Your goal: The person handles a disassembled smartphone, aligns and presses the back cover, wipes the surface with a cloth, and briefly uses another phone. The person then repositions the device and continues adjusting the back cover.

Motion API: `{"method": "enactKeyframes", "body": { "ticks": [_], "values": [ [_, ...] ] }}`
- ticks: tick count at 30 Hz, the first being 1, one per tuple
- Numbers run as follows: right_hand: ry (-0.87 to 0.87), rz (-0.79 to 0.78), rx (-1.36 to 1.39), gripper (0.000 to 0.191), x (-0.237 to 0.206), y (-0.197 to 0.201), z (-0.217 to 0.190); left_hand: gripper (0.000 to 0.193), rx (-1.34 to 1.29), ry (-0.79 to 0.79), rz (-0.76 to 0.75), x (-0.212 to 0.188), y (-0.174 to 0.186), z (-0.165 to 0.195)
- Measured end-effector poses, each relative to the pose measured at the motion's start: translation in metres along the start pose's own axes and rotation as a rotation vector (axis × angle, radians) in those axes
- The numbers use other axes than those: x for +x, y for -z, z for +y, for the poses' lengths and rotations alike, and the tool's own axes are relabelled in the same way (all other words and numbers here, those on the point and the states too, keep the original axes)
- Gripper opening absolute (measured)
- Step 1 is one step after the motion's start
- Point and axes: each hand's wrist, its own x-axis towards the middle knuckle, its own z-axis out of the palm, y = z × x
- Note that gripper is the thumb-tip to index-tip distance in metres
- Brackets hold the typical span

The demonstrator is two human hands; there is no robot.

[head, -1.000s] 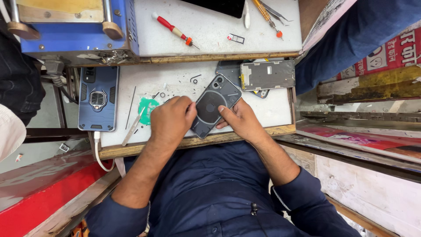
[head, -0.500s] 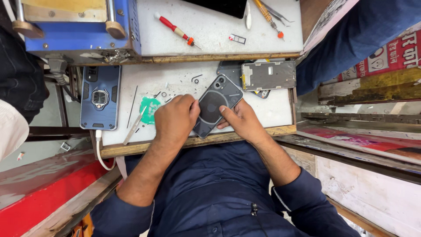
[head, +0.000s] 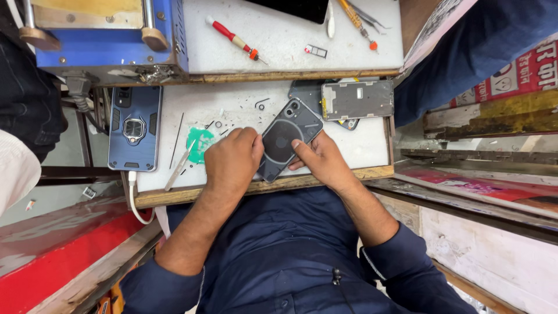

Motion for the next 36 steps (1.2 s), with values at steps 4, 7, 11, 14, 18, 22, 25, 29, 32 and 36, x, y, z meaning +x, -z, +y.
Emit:
{"method": "enactKeyframes", "body": {
  "ticks": [4, 7, 11, 14, 18, 22, 25, 29, 32, 36],
  "values": [
    [0.014, 0.001, 0.03, 0.033, 0.002, -0.003, 0.0, 0.017, 0.062, 0.014, -0.067, -0.014, 0.013, -0.008],
    [0.025, -0.002, 0.028, 0.034, 0.001, -0.004, 0.001, 0.017, 0.073, 0.027, -0.079, -0.019, 0.016, -0.011],
    [0.002, 0.01, -0.019, 0.032, 0.0, -0.001, 0.001, 0.016, -0.027, -0.022, 0.026, -0.008, 0.003, -0.004],
    [-0.009, 0.009, 0.001, 0.032, 0.001, 0.0, -0.001, 0.017, 0.026, -0.001, 0.011, -0.002, -0.003, 0.002],
    [-0.018, 0.013, 0.009, 0.033, 0.003, -0.002, -0.001, 0.015, 0.053, 0.003, -0.045, -0.012, 0.01, -0.001],
    [0.001, 0.007, 0.01, 0.034, 0.002, -0.003, 0.002, 0.013, 0.112, 0.049, -0.164, -0.025, 0.027, -0.01],
    [-0.005, 0.012, -0.002, 0.034, 0.001, -0.002, 0.003, 0.012, 0.006, 0.051, -0.106, -0.025, 0.031, -0.014],
    [-0.01, 0.005, 0.013, 0.034, 0.002, -0.002, 0.002, 0.02, -0.076, 0.073, -0.147, -0.02, 0.031, -0.016],
    [-0.026, 0.013, 0.01, 0.035, 0.003, -0.002, 0.001, 0.024, -0.117, 0.085, -0.272, -0.017, 0.03, -0.019],
    [-0.004, -0.014, -0.027, 0.034, 0.002, -0.001, 0.0, 0.019, -0.003, 0.094, -0.23, -0.013, 0.035, -0.025]
  ]
}}
